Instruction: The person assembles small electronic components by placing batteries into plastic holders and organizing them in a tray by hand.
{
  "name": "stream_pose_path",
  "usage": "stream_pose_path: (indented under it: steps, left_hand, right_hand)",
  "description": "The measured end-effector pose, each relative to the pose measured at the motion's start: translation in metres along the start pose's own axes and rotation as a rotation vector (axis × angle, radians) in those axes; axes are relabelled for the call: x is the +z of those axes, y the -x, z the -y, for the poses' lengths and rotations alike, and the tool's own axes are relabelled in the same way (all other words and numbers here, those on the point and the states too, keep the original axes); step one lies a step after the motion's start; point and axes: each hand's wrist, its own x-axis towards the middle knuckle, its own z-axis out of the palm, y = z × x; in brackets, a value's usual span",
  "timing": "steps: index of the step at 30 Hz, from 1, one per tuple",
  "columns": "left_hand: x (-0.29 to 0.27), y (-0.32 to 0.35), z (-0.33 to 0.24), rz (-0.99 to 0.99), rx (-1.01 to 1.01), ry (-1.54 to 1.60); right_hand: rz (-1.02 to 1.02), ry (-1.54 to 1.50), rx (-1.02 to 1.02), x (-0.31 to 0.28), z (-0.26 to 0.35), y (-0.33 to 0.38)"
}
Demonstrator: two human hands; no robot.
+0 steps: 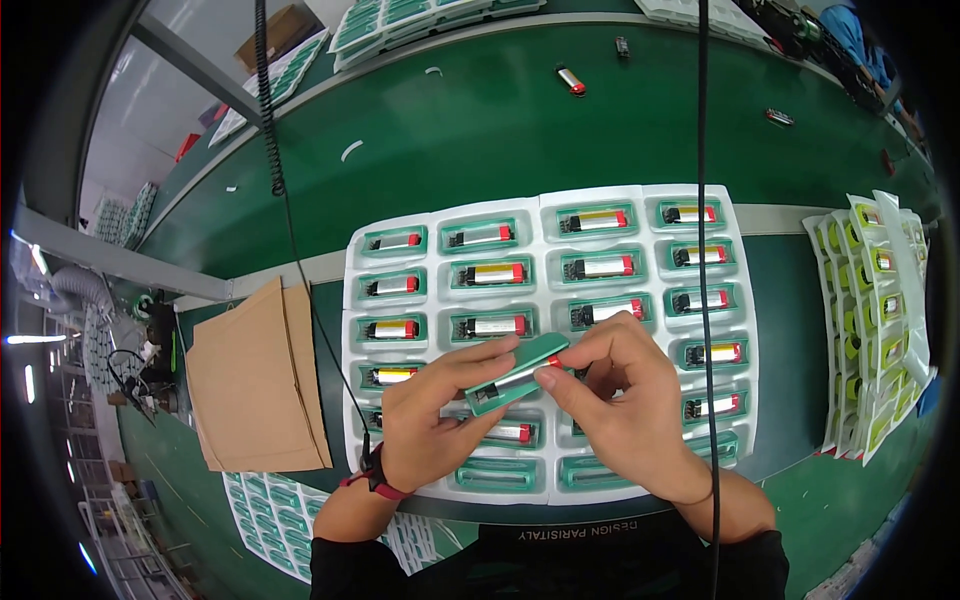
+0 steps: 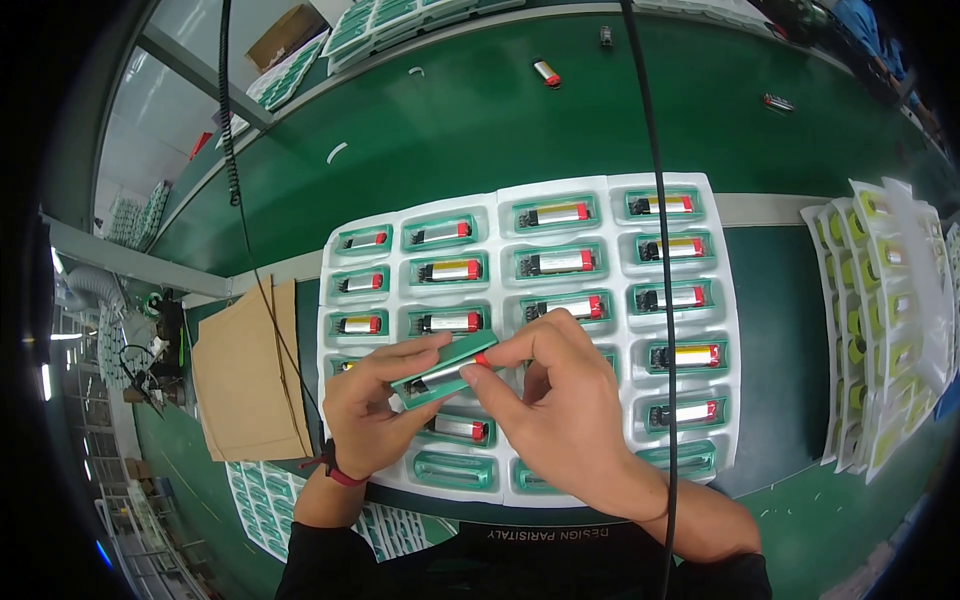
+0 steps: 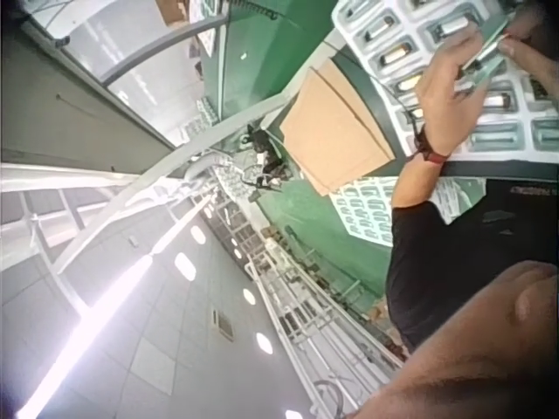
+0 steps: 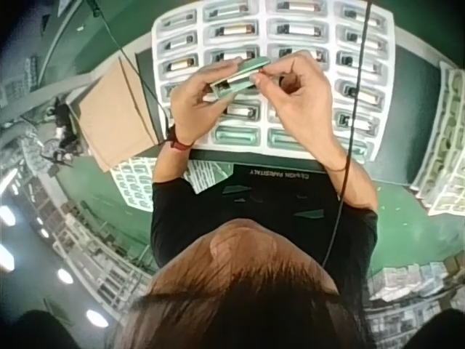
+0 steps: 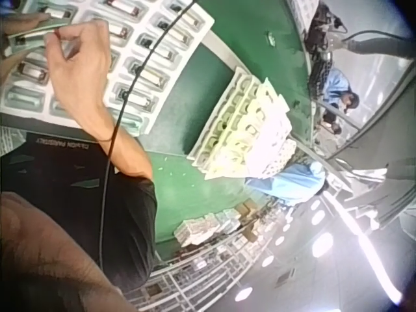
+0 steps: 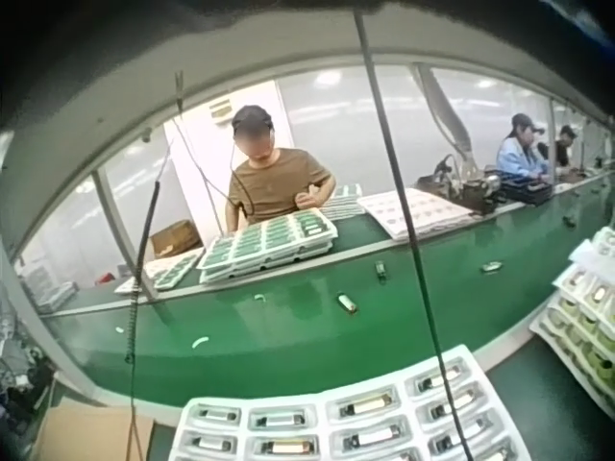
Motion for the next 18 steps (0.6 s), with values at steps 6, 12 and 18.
stream_pose_path:
  steps: [6,12,18]
  left_hand:
    - [-0.002,0.001,-0.004,-0.023,0.041,0.053]
    - [-0.004,-0.002,-0.007,0.035,-0.123,0.399]
    - [-0.008,-0.003,-0.012,0.046,-0.172,0.532]
  right_hand:
    - [0.040,0.052,0.211,0.001,0.005,-0.004]
    - [0.050,0.023,-0.202,0.002,0.004,0.004]
    - [0.056,-0.122,-0.100,0.004,-0.004,0.004]
